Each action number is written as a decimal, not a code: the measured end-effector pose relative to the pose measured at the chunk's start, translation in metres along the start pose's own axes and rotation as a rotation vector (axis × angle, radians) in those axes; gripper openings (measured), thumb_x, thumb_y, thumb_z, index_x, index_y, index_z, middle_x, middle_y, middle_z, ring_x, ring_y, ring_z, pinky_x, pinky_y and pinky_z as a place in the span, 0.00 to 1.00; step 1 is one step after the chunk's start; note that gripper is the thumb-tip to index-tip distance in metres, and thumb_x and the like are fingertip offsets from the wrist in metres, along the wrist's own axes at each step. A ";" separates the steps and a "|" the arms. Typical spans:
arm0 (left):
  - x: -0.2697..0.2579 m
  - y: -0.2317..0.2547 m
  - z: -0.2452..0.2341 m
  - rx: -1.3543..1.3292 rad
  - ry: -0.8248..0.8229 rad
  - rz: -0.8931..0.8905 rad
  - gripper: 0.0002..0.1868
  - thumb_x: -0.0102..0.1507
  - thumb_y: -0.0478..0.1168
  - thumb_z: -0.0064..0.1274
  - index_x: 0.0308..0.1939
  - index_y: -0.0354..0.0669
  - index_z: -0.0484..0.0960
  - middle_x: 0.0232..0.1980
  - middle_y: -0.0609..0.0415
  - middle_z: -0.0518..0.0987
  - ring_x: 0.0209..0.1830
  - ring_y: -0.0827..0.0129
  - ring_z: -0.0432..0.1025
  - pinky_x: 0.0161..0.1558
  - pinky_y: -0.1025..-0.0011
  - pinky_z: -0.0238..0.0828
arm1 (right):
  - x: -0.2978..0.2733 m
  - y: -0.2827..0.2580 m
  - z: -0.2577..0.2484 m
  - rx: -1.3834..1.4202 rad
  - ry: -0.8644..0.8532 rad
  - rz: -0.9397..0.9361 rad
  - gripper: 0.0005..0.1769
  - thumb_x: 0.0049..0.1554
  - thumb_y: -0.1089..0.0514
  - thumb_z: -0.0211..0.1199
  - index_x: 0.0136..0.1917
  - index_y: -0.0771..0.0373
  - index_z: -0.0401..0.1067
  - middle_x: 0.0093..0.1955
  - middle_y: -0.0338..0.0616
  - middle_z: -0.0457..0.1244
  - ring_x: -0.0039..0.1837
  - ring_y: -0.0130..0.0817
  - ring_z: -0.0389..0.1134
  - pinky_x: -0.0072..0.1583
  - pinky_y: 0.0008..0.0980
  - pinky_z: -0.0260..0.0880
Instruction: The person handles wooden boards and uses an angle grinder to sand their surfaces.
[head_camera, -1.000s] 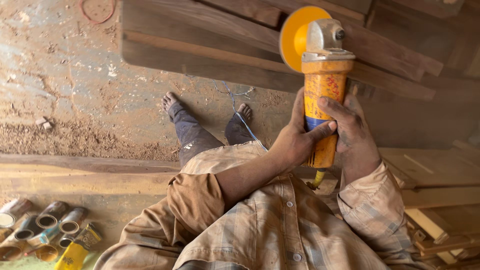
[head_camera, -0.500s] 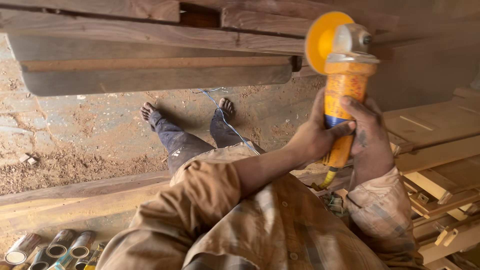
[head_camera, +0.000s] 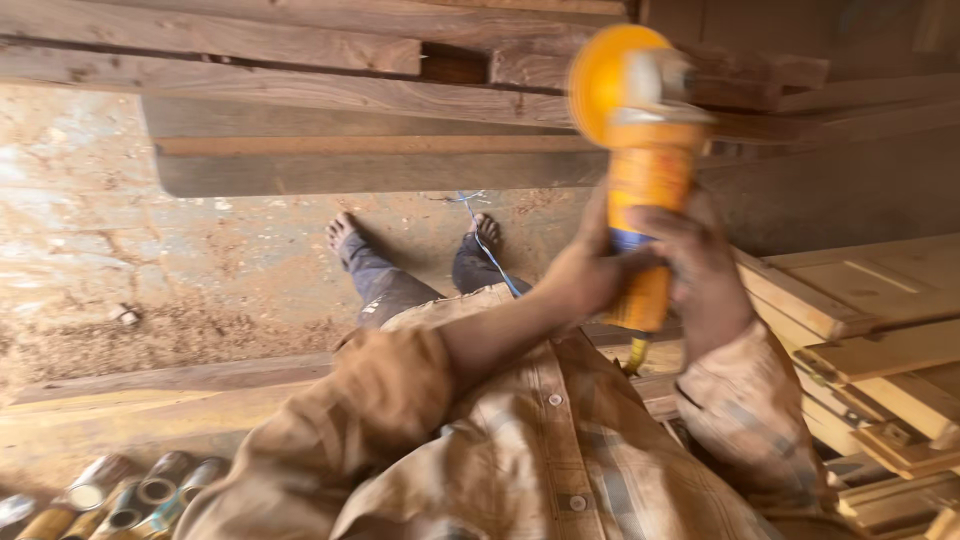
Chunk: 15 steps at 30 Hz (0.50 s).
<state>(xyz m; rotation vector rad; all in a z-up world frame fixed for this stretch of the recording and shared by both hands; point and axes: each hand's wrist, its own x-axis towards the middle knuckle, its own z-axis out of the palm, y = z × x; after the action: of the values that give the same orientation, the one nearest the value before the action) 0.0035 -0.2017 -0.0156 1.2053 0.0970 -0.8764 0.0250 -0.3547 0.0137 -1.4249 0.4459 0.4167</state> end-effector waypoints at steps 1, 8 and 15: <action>-0.012 0.002 -0.014 -0.191 0.037 0.100 0.52 0.64 0.41 0.57 0.84 0.56 0.39 0.66 0.44 0.74 0.61 0.60 0.73 0.59 0.61 0.75 | 0.010 -0.001 0.022 0.003 -0.122 -0.028 0.32 0.47 0.55 0.71 0.64 0.64 0.67 0.52 0.41 0.65 0.51 0.32 0.69 0.50 0.31 0.74; -0.031 0.015 -0.044 -0.566 0.029 0.135 0.54 0.65 0.36 0.56 0.84 0.57 0.33 0.68 0.48 0.69 0.65 0.64 0.67 0.62 0.63 0.71 | 0.013 -0.024 0.076 0.003 -0.177 0.035 0.29 0.50 0.57 0.71 0.62 0.69 0.68 0.51 0.42 0.65 0.49 0.28 0.68 0.50 0.28 0.72; 0.004 -0.002 0.014 -0.490 -0.065 0.079 0.55 0.65 0.36 0.57 0.84 0.52 0.32 0.71 0.47 0.69 0.67 0.65 0.66 0.64 0.68 0.67 | -0.011 -0.022 0.012 0.016 -0.020 -0.019 0.29 0.50 0.58 0.69 0.64 0.66 0.67 0.51 0.39 0.66 0.49 0.26 0.69 0.49 0.26 0.72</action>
<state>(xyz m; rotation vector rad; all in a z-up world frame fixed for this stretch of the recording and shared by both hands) -0.0001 -0.2159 -0.0132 0.7175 0.1980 -0.7642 0.0282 -0.3455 0.0387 -1.4075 0.4183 0.4113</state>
